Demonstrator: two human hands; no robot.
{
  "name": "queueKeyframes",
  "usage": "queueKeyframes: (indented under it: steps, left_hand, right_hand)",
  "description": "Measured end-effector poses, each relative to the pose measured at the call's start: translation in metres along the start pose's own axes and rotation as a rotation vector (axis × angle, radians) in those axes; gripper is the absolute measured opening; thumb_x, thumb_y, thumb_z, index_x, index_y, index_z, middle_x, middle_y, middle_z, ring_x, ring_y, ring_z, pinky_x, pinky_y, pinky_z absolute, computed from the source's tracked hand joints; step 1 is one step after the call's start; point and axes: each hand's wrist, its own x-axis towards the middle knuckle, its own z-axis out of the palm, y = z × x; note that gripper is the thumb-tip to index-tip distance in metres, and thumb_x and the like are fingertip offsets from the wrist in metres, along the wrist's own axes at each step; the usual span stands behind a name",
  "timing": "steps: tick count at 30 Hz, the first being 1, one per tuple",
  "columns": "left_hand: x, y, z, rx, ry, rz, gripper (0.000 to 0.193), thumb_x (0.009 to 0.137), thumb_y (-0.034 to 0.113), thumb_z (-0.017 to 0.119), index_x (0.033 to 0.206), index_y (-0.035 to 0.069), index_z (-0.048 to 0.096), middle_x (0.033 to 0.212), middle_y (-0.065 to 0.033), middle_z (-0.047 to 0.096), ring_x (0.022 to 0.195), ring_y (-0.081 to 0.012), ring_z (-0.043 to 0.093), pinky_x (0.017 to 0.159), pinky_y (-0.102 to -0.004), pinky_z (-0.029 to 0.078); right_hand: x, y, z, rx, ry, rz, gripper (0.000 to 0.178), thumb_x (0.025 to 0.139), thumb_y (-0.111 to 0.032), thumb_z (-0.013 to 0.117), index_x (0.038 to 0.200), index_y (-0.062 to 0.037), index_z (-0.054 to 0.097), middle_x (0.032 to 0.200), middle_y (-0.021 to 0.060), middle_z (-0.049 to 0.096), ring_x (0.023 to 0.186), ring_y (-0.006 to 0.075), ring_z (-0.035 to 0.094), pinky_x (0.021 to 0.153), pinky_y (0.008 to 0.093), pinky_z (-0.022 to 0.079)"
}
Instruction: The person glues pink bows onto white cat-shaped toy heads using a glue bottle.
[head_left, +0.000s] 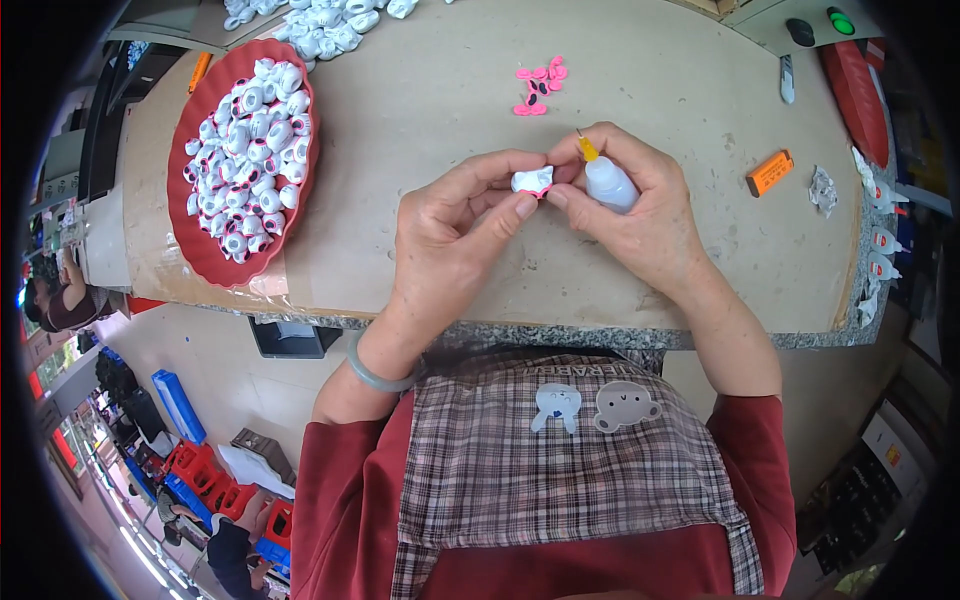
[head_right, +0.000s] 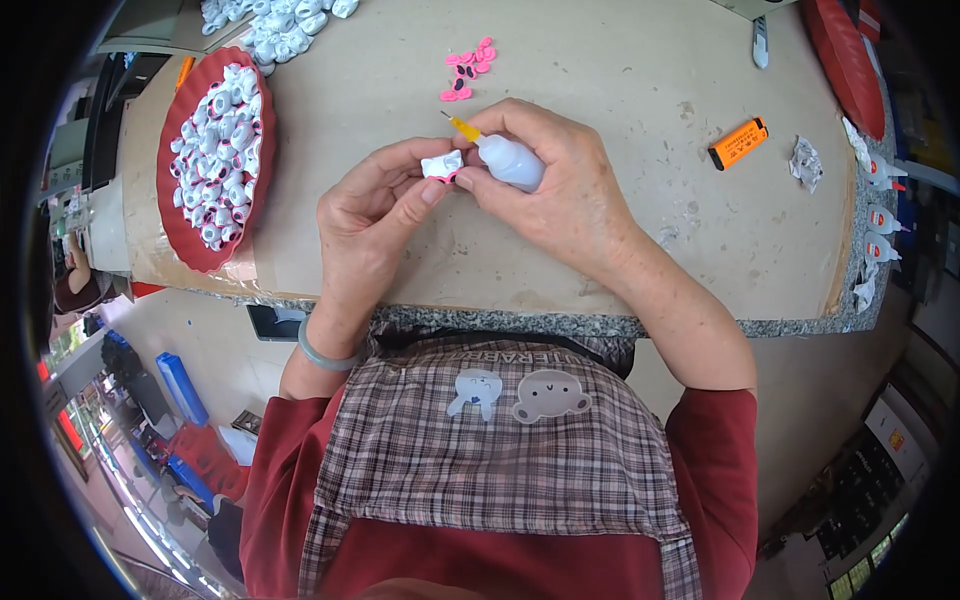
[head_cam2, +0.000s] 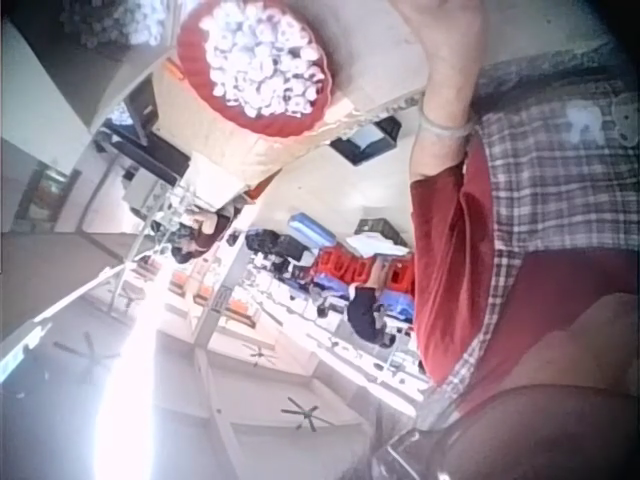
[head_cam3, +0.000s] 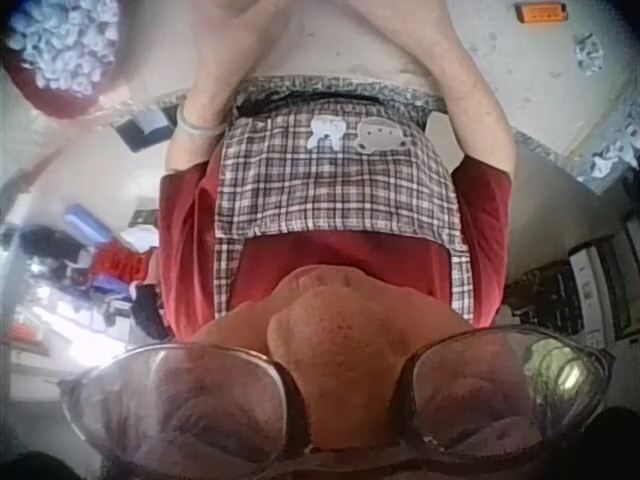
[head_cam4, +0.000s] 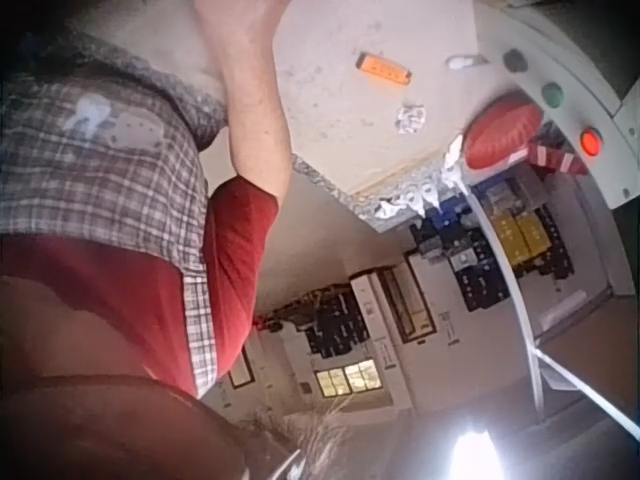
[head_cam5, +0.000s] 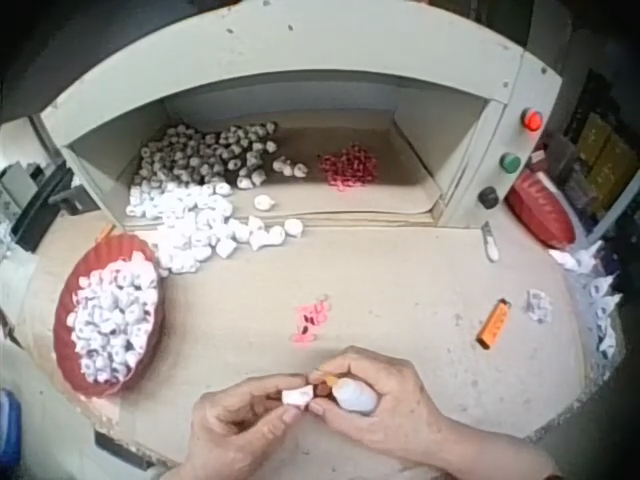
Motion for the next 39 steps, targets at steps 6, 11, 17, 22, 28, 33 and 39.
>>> queueKeyframes:
  steps: [6,11,17,22,28,33,39]
  left_hand:
    - [-0.001,-0.004,0.004,0.211,0.06,0.16,0.019,0.083,-0.002,0.062,0.102,-0.002,0.063,0.099,-0.0106,0.067,0.088,-0.015,0.065,0.078,-0.0259,0.053]
    - [-0.002,-0.007,0.005,0.299,0.093,0.178,0.019,0.081,-0.003,0.063,0.1,-0.001,0.064,0.098,-0.0104,0.068,0.085,-0.0156,0.066,0.076,-0.0257,0.054]
    - [-0.003,-0.009,0.004,0.283,0.095,0.169,0.018,0.082,-0.004,0.062,0.1,-0.001,0.063,0.099,-0.0111,0.067,0.087,-0.0156,0.066,0.078,-0.0263,0.054]
    - [-0.001,-0.003,0.005,0.102,0.065,0.039,0.019,0.084,-0.005,0.059,0.102,-0.004,0.061,0.104,-0.0122,0.065,0.094,-0.0162,0.063,0.082,-0.027,0.053]
    - [0.001,-0.007,-0.001,-0.135,0.021,-0.072,0.023,0.084,-0.005,0.059,0.107,-0.007,0.059,0.108,-0.0126,0.062,0.1,-0.017,0.06,0.086,-0.027,0.051]
    - [0.003,-0.008,-0.006,-0.026,-0.014,0.033,0.026,0.081,-0.008,0.061,0.107,-0.006,0.061,0.109,-0.014,0.059,0.097,-0.0187,0.061,0.085,-0.0266,0.052]
    - [0.006,-0.001,-0.008,0.0,-0.002,0.026,0.027,0.079,-0.01,0.062,0.106,-0.005,0.061,0.105,-0.0124,0.058,0.097,-0.0187,0.061,0.085,-0.0262,0.053]
  right_hand:
    - [0.0,0.009,0.005,-0.051,0.036,-0.074,0.018,0.074,-0.005,0.07,0.087,-0.0036,0.057,0.078,0.005,0.062,0.071,0.0139,0.061,0.064,0.027,0.048]
    - [0.0,0.013,0.008,-0.08,0.075,-0.137,0.017,0.072,-0.003,0.069,0.083,-0.0038,0.056,0.076,0.005,0.06,0.069,0.015,0.06,0.061,0.027,0.048]
    - [0.0,0.016,0.009,-0.106,0.049,-0.119,0.018,0.071,-0.003,0.068,0.084,-0.0034,0.056,0.076,0.0053,0.06,0.069,0.0155,0.06,0.061,0.0275,0.048]
    - [0.002,0.015,0.007,-0.074,0.051,-0.11,0.016,0.073,-0.003,0.067,0.085,-0.003,0.056,0.077,0.0054,0.061,0.07,0.0154,0.06,0.064,0.0278,0.048]
    - [0.003,0.013,0.001,0.002,0.012,-0.076,0.013,0.076,-0.004,0.065,0.087,-0.0031,0.059,0.079,0.0046,0.062,0.073,0.0134,0.06,0.066,0.0271,0.048]
    - [0.004,0.012,-0.001,0.012,-0.014,-0.037,0.011,0.077,-0.004,0.065,0.086,-0.0026,0.059,0.078,0.0046,0.062,0.074,0.0128,0.06,0.066,0.0265,0.048]
    - [0.009,0.01,-0.002,0.137,-0.07,0.03,0.009,0.08,0.003,0.061,0.089,0.0004,0.061,0.082,0.0015,0.058,0.063,0.0057,0.052,0.053,0.0192,0.042]
